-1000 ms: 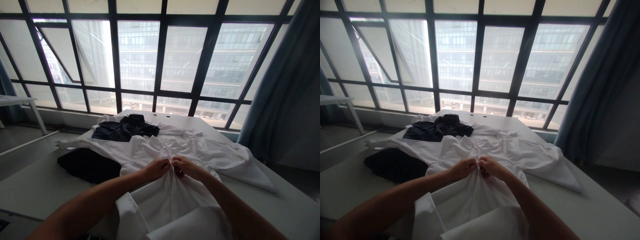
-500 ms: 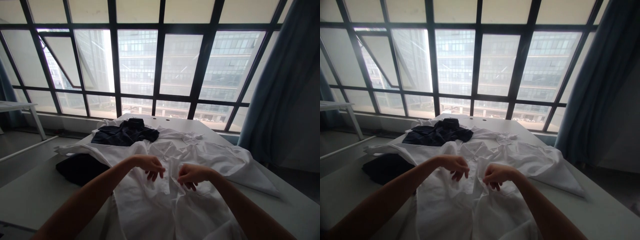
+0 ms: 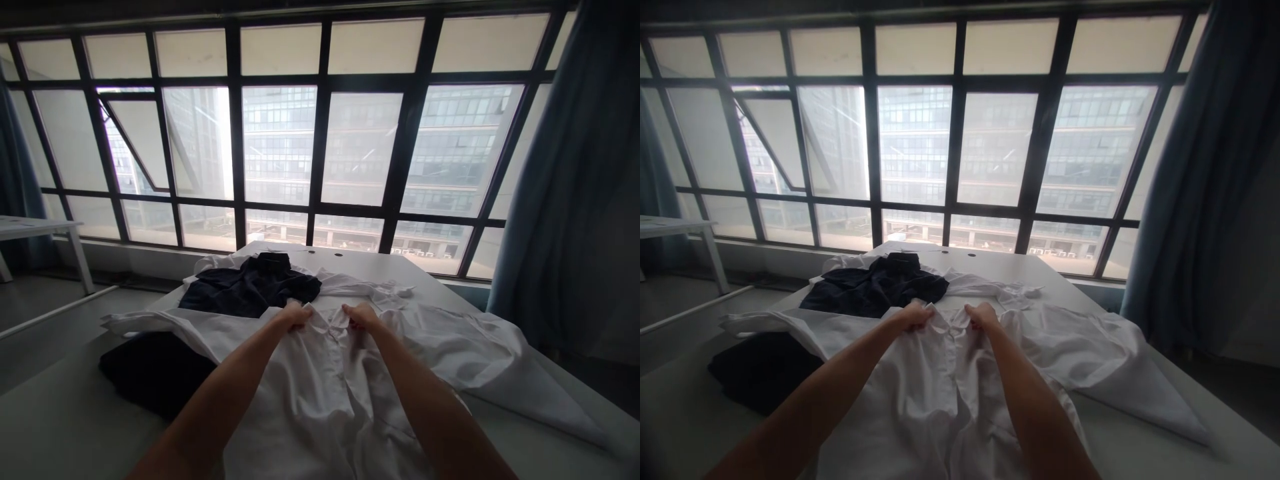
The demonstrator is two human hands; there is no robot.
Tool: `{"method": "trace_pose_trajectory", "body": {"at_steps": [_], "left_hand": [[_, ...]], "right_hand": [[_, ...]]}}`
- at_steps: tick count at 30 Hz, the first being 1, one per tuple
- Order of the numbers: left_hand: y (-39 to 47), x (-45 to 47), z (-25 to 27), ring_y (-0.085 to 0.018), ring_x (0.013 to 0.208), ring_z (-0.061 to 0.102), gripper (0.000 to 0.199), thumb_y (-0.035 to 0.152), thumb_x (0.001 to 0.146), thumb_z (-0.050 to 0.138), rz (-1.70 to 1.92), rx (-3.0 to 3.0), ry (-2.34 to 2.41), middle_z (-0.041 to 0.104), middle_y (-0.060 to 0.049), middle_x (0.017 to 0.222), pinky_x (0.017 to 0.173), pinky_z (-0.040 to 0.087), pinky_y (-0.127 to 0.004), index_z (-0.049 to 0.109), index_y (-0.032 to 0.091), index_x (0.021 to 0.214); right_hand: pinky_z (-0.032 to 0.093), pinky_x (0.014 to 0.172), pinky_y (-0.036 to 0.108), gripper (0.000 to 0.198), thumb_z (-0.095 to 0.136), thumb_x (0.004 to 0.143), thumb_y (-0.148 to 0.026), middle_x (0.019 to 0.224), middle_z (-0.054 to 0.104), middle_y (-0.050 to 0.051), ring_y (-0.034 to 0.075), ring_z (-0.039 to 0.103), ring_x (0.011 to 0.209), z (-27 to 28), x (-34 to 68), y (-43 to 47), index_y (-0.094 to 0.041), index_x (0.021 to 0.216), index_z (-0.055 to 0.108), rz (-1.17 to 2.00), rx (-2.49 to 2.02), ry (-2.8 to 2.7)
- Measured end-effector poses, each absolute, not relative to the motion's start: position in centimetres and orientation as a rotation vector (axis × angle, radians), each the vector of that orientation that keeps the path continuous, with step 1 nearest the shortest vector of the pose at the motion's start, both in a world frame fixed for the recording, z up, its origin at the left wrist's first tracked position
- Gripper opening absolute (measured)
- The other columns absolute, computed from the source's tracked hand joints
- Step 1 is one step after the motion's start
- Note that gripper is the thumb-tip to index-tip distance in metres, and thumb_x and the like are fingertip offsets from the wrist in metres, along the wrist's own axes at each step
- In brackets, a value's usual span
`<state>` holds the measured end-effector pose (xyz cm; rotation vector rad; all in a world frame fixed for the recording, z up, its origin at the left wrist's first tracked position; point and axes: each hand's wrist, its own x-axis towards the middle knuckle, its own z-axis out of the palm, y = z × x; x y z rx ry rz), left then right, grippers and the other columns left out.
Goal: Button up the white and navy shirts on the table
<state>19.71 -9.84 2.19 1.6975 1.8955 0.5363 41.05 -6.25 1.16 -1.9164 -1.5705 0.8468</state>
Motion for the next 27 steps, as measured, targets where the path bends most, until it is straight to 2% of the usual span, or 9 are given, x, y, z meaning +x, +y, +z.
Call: {"method": "trace_pose_trajectory", "body": {"at_steps": [5, 11, 15, 17, 18, 20, 22, 24, 27], "left_hand": [[-10.3, 18.7, 2.4, -0.010, 0.039, 0.043, 0.040, 0.039, 0.085, 0.061, 0.489, 1.681, 1.903, 0.049, 0.001, 0.045, 0.045, 0.035, -0.023, 0.057, 0.016, 0.053], [-12.9, 16.2, 3.3, -0.012, 0.047, 0.053, 0.038, 0.036, 0.085, 0.061, 0.509, 1.795, 1.913, 0.058, -0.002, 0.053, 0.050, 0.038, -0.022, 0.055, 0.016, 0.053], [-15.0, 16.8, 3.0, -0.020, 0.075, 0.066, 0.018, 0.026, 0.080, 0.061, 0.609, 1.976, 1.919, 0.068, -0.006, 0.072, 0.065, 0.044, -0.024, 0.062, 0.017, 0.064], [-15.7, 17.5, 2.6, -0.022, 0.087, 0.066, 0.005, 0.020, 0.077, 0.061, 0.717, 2.145, 1.881, 0.071, -0.006, 0.084, 0.072, 0.044, -0.026, 0.065, 0.019, 0.075], [-15.9, 17.7, 2.4, -0.022, 0.089, 0.066, 0.006, 0.018, 0.076, 0.061, 0.768, 2.210, 1.837, 0.071, -0.006, 0.087, 0.073, 0.044, -0.026, 0.066, 0.019, 0.079], [-16.0, 18.0, 2.0, -0.020, 0.083, 0.066, 0.011, 0.015, 0.073, 0.063, 0.851, 2.209, 1.707, 0.070, -0.004, 0.085, 0.071, 0.044, -0.025, 0.066, 0.019, 0.083], [-15.9, 18.2, 1.6, -0.016, 0.074, 0.064, 0.015, 0.018, 0.072, 0.067, 0.898, 2.019, 1.543, 0.068, -0.003, 0.080, 0.065, 0.044, -0.022, 0.066, 0.017, 0.087], [-15.9, 18.4, 1.3, -0.012, 0.062, 0.058, 0.023, 0.030, 0.072, 0.072, 0.910, 1.799, 1.376, 0.065, -0.001, 0.075, 0.056, 0.041, -0.021, 0.065, 0.016, 0.087], [-16.0, 18.8, 1.0, -0.008, 0.048, 0.045, 0.039, 0.053, 0.076, 0.067, 0.927, 1.602, 1.272, 0.060, 0.000, 0.067, 0.045, 0.031, -0.020, 0.061, 0.015, 0.076]], "right_hand": [[0.045, 0.042, 0.017, 0.031, 0.068, 0.084, -0.032, 0.055, 0.061, 0.001, 0.011, 0.059, 0.046, 1.9, 41.9, -6.8, -0.016, 0.061, 0.055, 0.935, -1.808, -1.566], [0.038, 0.041, 0.017, 0.029, 0.066, 0.082, -0.028, 0.048, 0.056, -0.003, 0.008, 0.051, 0.040, 2.6, 47.0, -10.6, -0.017, 0.059, 0.052, 0.980, -1.679, -1.696], [0.036, 0.048, 0.020, 0.023, 0.068, 0.072, -0.021, 0.047, 0.054, -0.001, 0.013, 0.056, 0.049, 1.1, 48.0, -13.1, -0.017, 0.054, 0.054, 0.577, -1.708, -2.028], [0.038, 0.053, 0.021, 0.016, 0.068, 0.068, -0.017, 0.053, 0.058, 0.000, 0.014, 0.058, 0.059, 0.5, 47.7, -13.8, -0.016, 0.056, 0.056, 0.359, -1.662, -2.099], [0.038, 0.055, 0.021, 0.013, 0.067, 0.067, -0.015, 0.057, 0.059, 0.001, 0.014, 0.058, 0.062, 0.3, 47.5, -14.0, -0.016, 0.059, 0.057, 0.327, -1.637, -2.087], [0.039, 0.054, 0.021, 0.009, 0.066, 0.067, -0.014, 0.062, 0.060, 0.000, 0.012, 0.056, 0.060, 0.0, 47.3, -14.1, -0.016, 0.070, 0.059, 0.436, -1.597, -1.989], [0.037, 0.049, 0.020, 0.019, 0.065, 0.068, -0.013, 0.063, 0.058, -0.003, 0.010, 0.051, 0.051, -0.1, 47.3, -14.1, -0.017, 0.086, 0.058, 0.701, -1.561, -1.863], [0.034, 0.043, 0.019, 0.031, 0.064, 0.069, -0.014, 0.063, 0.057, -0.005, 0.008, 0.047, 0.045, -0.2, 47.6, -14.1, -0.017, 0.098, 0.056, 0.975, -1.509, -1.773], [0.032, 0.040, 0.018, 0.030, 0.069, 0.069, -0.018, 0.059, 0.054, -0.006, 0.008, 0.044, 0.043, -0.1, 48.0, -14.6, -0.016, 0.096, 0.057, 1.193, -1.416, -1.762]]}}
